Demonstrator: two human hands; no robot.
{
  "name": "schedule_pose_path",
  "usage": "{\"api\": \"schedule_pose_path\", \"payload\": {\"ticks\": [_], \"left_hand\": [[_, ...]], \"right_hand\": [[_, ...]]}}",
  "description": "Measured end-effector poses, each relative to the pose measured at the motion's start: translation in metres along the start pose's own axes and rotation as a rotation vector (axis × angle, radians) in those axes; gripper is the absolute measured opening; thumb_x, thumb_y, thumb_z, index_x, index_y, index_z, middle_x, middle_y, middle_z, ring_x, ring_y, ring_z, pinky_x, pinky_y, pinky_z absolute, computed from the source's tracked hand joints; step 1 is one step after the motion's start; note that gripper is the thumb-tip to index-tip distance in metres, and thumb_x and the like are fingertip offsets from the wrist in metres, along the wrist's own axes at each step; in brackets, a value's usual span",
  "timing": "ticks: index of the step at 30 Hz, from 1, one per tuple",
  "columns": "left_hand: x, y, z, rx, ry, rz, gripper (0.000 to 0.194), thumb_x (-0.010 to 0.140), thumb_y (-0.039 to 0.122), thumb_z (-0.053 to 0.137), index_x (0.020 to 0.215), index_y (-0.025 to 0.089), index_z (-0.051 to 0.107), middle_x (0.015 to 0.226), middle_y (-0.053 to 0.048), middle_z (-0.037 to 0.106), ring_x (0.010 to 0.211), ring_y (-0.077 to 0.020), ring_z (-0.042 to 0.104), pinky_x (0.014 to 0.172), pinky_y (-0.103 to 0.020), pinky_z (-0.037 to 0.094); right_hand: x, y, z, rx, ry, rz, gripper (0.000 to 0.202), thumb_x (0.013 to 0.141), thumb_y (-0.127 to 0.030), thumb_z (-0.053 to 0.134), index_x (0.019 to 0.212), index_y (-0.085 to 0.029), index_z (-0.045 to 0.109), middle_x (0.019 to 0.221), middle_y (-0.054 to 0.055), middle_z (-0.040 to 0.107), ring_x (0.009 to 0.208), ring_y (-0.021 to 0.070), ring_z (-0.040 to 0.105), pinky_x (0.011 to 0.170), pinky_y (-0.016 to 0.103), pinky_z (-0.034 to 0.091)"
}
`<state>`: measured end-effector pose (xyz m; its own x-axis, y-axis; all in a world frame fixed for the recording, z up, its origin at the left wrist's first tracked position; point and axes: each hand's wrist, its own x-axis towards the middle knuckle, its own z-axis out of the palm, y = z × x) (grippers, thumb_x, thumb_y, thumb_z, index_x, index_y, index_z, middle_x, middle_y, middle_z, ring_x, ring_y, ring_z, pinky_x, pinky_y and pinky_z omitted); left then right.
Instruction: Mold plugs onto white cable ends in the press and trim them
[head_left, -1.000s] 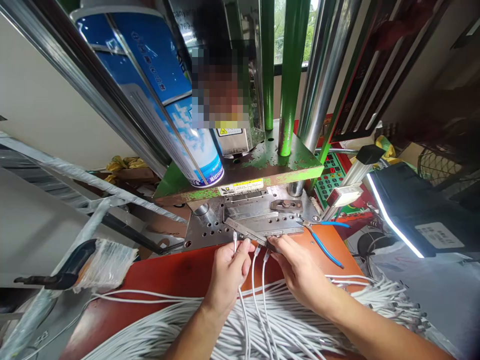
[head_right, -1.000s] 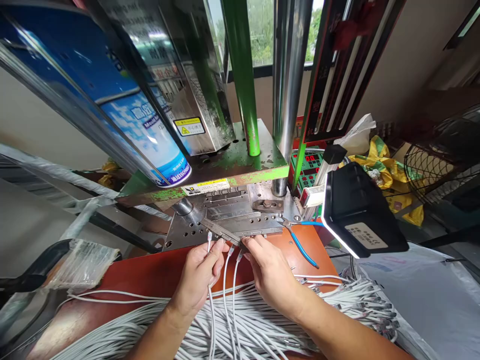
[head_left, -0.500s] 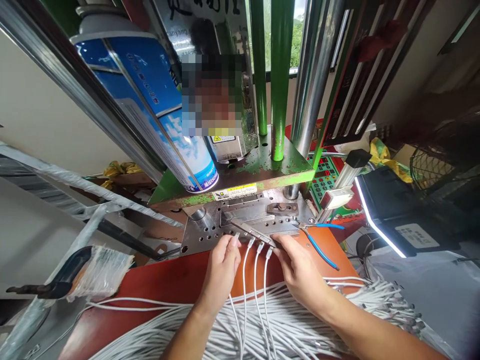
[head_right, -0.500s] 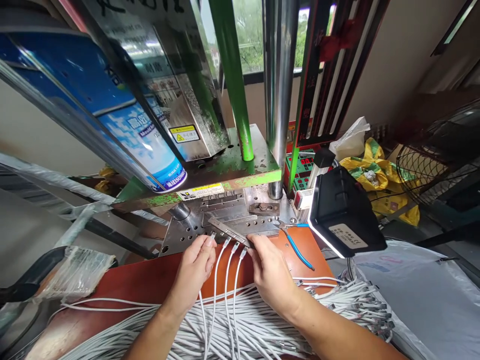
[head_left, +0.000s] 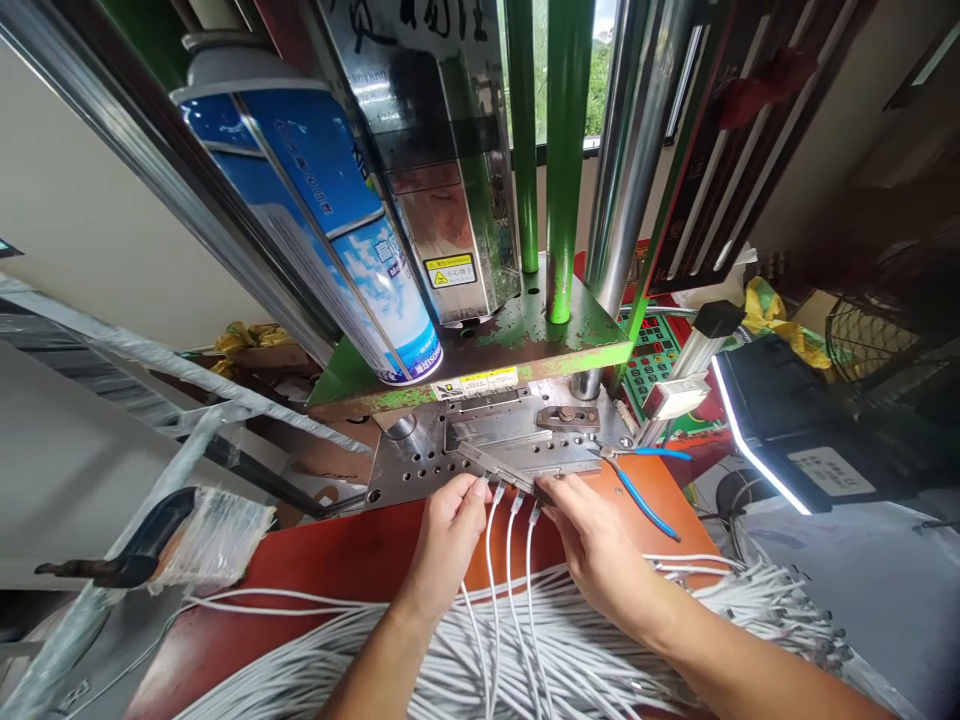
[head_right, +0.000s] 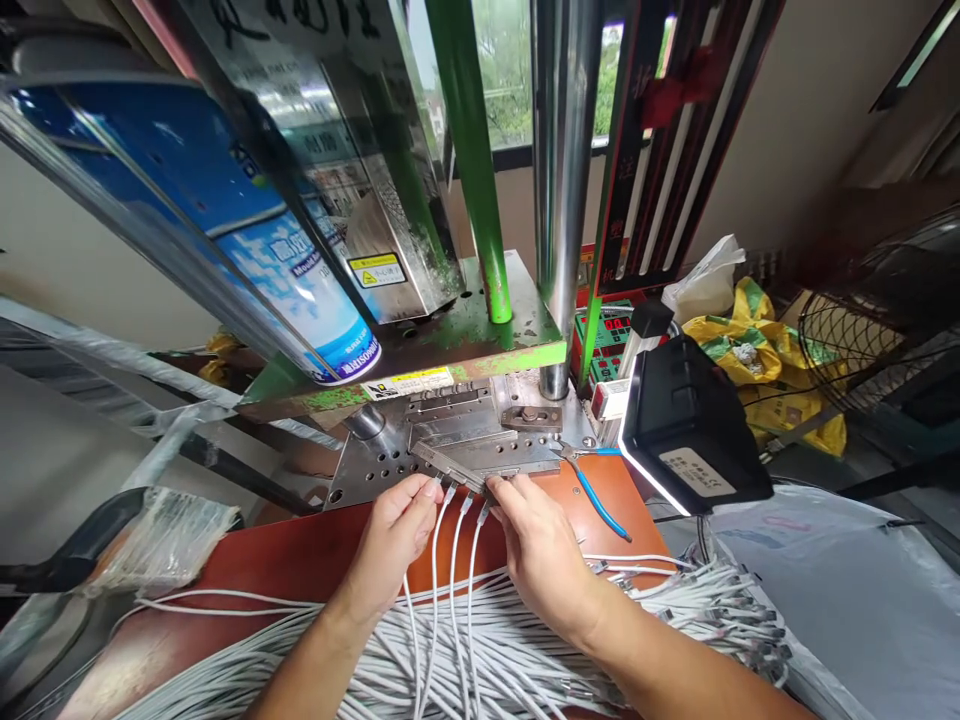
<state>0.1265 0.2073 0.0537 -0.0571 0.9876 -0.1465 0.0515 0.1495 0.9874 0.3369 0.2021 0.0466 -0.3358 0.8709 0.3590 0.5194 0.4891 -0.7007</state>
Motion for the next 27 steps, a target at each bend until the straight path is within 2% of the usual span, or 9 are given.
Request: {"api": "schedule_pose_path", "payload": {"ticks": [4, 7, 11, 14, 17, 19, 21, 24, 27], "left_hand": [[-0.003, 0.004, 0.006, -0.082, 0.028, -0.078, 0.047, 0.089, 0.062, 0.067, 0.075, 0.021, 0.051, 0.053, 0.012, 0.027, 0.047, -0.0057, 0.017, 0.043, -0.017, 0.015], [0.0, 0.003, 0.006, -0.088, 0.031, -0.097, 0.045, 0.087, 0.062, 0.067, 0.076, 0.02, 0.054, 0.049, 0.011, 0.032, 0.043, -0.0053, 0.019, 0.04, -0.017, 0.015], [0.004, 0.005, -0.001, 0.144, -0.018, -0.051, 0.044, 0.095, 0.058, 0.056, 0.071, 0.021, 0.055, 0.047, 0.006, 0.046, 0.037, -0.0091, 0.035, 0.04, -0.02, 0.028], [-0.004, 0.019, -0.006, 0.55, 0.079, 0.14, 0.041, 0.1, 0.052, 0.051, 0.071, 0.022, 0.057, 0.062, -0.002, 0.061, 0.055, -0.0168, 0.058, 0.056, -0.027, 0.046], [-0.026, 0.034, -0.004, 0.901, 0.219, 0.501, 0.026, 0.103, 0.041, 0.053, 0.103, 0.022, 0.069, 0.099, -0.011, 0.072, 0.093, -0.027, 0.068, 0.083, -0.038, 0.053], [-0.045, 0.034, 0.002, 1.037, 0.154, 0.74, 0.031, 0.102, 0.036, 0.056, 0.125, 0.019, 0.068, 0.125, -0.018, 0.069, 0.118, -0.0337, 0.064, 0.099, -0.046, 0.051], [-0.063, 0.023, 0.009, 1.154, 0.078, 0.91, 0.044, 0.098, 0.04, 0.061, 0.136, 0.017, 0.065, 0.141, -0.022, 0.063, 0.135, -0.0409, 0.054, 0.108, -0.054, 0.047], [-0.078, 0.0, 0.018, 1.247, 0.063, 0.976, 0.062, 0.094, 0.057, 0.062, 0.141, 0.017, 0.062, 0.148, -0.023, 0.06, 0.137, -0.0452, 0.052, 0.107, -0.059, 0.046], [-0.076, -0.009, 0.029, 1.219, 0.021, 0.912, 0.052, 0.094, 0.056, 0.063, 0.13, 0.019, 0.067, 0.128, -0.019, 0.071, 0.115, -0.0382, 0.064, 0.093, -0.052, 0.051]], "right_hand": [[0.001, -0.001, -0.001, 0.026, -0.037, -0.026, 0.029, 0.108, -0.015, 0.039, 0.129, -0.02, 0.059, 0.105, 0.01, 0.068, 0.091, 0.0233, 0.067, 0.078, 0.036, 0.057], [0.001, 0.003, 0.0, 0.069, -0.034, -0.004, 0.028, 0.108, -0.017, 0.043, 0.129, -0.021, 0.061, 0.112, 0.011, 0.07, 0.1, 0.0242, 0.069, 0.087, 0.039, 0.058], [0.0, 0.008, 0.003, 0.14, 0.025, 0.059, 0.023, 0.107, -0.021, 0.048, 0.125, -0.023, 0.062, 0.117, 0.009, 0.073, 0.107, 0.0234, 0.07, 0.095, 0.04, 0.058], [0.0, 0.007, 0.004, 0.152, 0.028, 0.07, 0.022, 0.108, -0.025, 0.047, 0.124, -0.023, 0.064, 0.113, 0.008, 0.073, 0.104, 0.0227, 0.07, 0.093, 0.039, 0.058], [0.002, 0.004, 0.001, 0.152, 0.03, 0.064, 0.023, 0.109, -0.028, 0.046, 0.122, -0.023, 0.065, 0.109, 0.009, 0.072, 0.1, 0.0226, 0.07, 0.091, 0.038, 0.058], [0.004, 0.003, -0.004, 0.153, 0.038, 0.054, 0.023, 0.11, -0.028, 0.046, 0.121, -0.023, 0.066, 0.107, 0.008, 0.073, 0.098, 0.0221, 0.069, 0.09, 0.038, 0.058], [0.008, 0.003, -0.009, 0.144, 0.049, 0.052, 0.023, 0.11, -0.028, 0.046, 0.12, -0.023, 0.066, 0.106, 0.008, 0.073, 0.097, 0.0215, 0.069, 0.089, 0.037, 0.057], [0.02, 0.008, -0.02, 0.123, 0.074, 0.05, 0.024, 0.11, -0.031, 0.047, 0.12, -0.022, 0.066, 0.109, 0.008, 0.072, 0.099, 0.0216, 0.068, 0.092, 0.037, 0.056], [0.045, 0.016, -0.032, 0.1, 0.111, -0.008, 0.024, 0.11, -0.032, 0.047, 0.118, -0.021, 0.067, 0.109, 0.009, 0.072, 0.101, 0.0225, 0.068, 0.093, 0.038, 0.055]]}}
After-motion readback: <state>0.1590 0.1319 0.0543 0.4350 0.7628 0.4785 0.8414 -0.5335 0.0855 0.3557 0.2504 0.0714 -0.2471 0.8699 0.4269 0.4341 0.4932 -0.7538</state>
